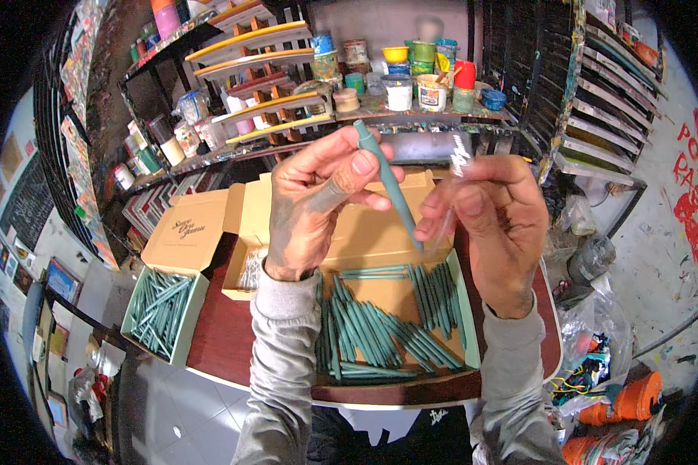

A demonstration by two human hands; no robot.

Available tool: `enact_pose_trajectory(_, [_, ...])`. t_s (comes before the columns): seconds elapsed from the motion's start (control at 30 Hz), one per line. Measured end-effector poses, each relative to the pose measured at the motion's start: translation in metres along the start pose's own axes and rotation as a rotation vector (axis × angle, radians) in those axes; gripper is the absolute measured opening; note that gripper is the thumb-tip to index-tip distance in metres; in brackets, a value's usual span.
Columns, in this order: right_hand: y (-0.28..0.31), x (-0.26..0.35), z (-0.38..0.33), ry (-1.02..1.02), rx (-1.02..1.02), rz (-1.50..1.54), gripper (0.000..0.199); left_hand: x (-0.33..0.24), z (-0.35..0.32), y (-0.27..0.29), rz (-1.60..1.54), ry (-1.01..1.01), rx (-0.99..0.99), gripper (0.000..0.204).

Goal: The person takes a pen from a box, wraps a silver sleeve around it, and uses a thin wooden stick to adjust and secure the sleeve before placing the completed pen back in a box.

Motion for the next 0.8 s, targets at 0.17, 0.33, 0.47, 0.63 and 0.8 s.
enact_pose_trajectory(0.17, [0.005, -0.004, 0.000, 0.020, -0.041, 0.031, 0.021, 0.016, -0.001, 0.004, -0.148, -0.019, 0.019, 0.035])
enact_pose_trajectory(0.33, [0.006, -0.014, -0.008, -0.068, 0.022, -0.029, 0.018, 0.032, -0.004, 0.002, -0.160, -0.007, 0.080, 0.034])
enact_pose_trajectory(0.47, [-0.001, -0.018, -0.007, -0.140, 0.049, -0.025, 0.012, 0.031, -0.012, 0.006, 0.067, -0.038, 0.058, 0.035])
enact_pose_trajectory(0.63, [0.004, -0.027, -0.010, -0.222, 0.104, -0.119, 0.014, 0.027, -0.016, 0.010, 0.073, -0.051, 0.017, 0.033])
enact_pose_trajectory(0.8, [0.003, -0.030, -0.011, -0.335, 0.097, -0.007, 0.013, 0.019, -0.019, 0.004, 0.168, -0.074, -0.025, 0.034])
Point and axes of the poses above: each hand's wrist, its own z-axis towards the middle knuckle, its own y-axis out of the back of the hand, x = y × z, the point moved 4 cm from there along z, towards the middle knuckle, and after that the axes turned 11 degrees about z, right-handed, at the moved point
